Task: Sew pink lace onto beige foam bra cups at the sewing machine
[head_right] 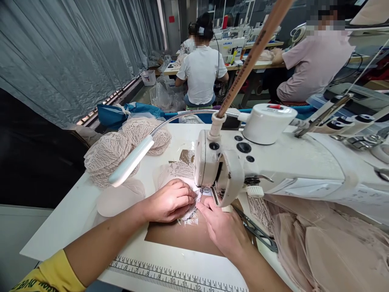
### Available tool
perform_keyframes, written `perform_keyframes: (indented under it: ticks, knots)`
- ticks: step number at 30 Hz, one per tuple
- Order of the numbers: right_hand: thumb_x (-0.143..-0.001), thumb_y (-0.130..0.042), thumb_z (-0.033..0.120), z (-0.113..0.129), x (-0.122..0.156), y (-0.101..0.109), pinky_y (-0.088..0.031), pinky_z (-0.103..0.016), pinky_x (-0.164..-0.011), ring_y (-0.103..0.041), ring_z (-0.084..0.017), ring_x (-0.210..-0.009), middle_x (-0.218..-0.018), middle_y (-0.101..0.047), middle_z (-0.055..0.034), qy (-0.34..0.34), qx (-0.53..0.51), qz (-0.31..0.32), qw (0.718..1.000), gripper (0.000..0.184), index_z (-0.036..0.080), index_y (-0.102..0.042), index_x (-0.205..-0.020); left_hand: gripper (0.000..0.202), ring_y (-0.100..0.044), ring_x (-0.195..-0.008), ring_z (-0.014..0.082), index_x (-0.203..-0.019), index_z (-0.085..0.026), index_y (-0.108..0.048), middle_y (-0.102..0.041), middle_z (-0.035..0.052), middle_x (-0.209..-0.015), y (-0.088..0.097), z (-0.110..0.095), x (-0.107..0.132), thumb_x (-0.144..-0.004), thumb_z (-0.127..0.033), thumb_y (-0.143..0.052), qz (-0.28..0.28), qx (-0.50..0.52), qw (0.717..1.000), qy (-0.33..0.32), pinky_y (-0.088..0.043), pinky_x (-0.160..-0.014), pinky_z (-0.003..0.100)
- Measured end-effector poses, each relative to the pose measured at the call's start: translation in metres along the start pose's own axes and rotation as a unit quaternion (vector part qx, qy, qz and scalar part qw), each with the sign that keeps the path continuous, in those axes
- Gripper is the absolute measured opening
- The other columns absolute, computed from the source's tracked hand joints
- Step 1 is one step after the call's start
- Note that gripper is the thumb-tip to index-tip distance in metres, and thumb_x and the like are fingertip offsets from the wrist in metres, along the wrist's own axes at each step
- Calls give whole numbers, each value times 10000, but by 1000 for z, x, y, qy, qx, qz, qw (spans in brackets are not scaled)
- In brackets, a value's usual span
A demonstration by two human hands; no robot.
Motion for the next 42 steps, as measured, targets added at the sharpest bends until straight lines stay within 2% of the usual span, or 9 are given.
perform_keyframes:
  ticks: [4,8,13,19,23,32,36,42]
  knots:
    - [-853,-372,50,-1,-1,0,-436,-254,-555,-595,-150,-661,-927,-689,-63,-4,-6,-6,1000,388,142,-660,-1097,360,-490,-1139,234,-1244,-139,-544,-590,83,-1301,-3,-2,0,-896,-163,-457,11,-14,1000,-22,-357,-963,390]
    - [-822,-365,25,1,0,0,-438,-260,-561,-600,-159,-666,-885,-694,-69,7,11,-17,1000,405,129,-677,-1058,378,-485,-1145,251,-1243,-151,-555,-568,82,-1335,-6,-1,2,-871,-170,-491,30,-34,999,-26,-359,-948,401]
    - [-785,-384,4,4,2,3,-414,-269,-528,-586,-163,-636,-818,-673,-69,17,49,-22,998,420,121,-687,-1052,334,-487,-1122,243,-1198,-166,-581,-566,69,-1335,-7,-3,4,-873,-186,-509,27,-49,998,-23,-359,-936,400]
    - [-759,-406,-1,3,4,2,-368,-287,-470,-550,-164,-588,-761,-650,-50,17,73,-26,997,423,132,-705,-1026,294,-482,-1116,239,-1164,-166,-601,-576,53,-1314,-5,-8,4,-893,-211,-497,5,-47,999,-12,-364,-950,399]
    - [-751,-420,-5,3,2,3,-373,-290,-473,-566,-171,-632,-857,-690,-58,9,89,-30,996,429,137,-699,-1044,291,-491,-1110,239,-1165,-162,-602,-587,67,-1288,-3,-9,1,-908,-225,-483,-4,-44,999,2,-373,-944,400]
    - [-800,-443,18,-7,-3,-1,-413,-290,-589,-607,-213,-809,-947,-710,-63,-44,124,-37,991,403,191,-685,-1072,288,-510,-1098,242,-1136,-158,-616,-623,102,-1196,2,-7,2,-950,-300,-447,-33,-31,999,8,-380,-940,399]
    - [-834,-441,52,-9,1,-1,-410,-287,-607,-597,-209,-833,-994,-693,-71,-37,91,-21,995,383,186,-660,-1119,254,-523,-1075,238,-1057,-163,-648,-637,105,-1138,6,-5,5,-931,-302,-477,-41,-9,999,1,-384,-945,399]
    - [-848,-397,55,-2,5,2,-400,-261,-590,-559,-166,-717,-848,-642,-49,0,-3,26,1000,387,208,-657,-1089,216,-540,-1031,215,-984,-165,-662,-650,94,-1032,9,-4,6,-926,-279,-488,-48,15,999,-15,-387,-945,385]
Point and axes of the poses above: each hand's wrist, its own x-axis away from the middle knuckle, its own y-axis out of the back of the hand, z = x × y, the point moved 6 cm from there along -x, towards the middle knuckle
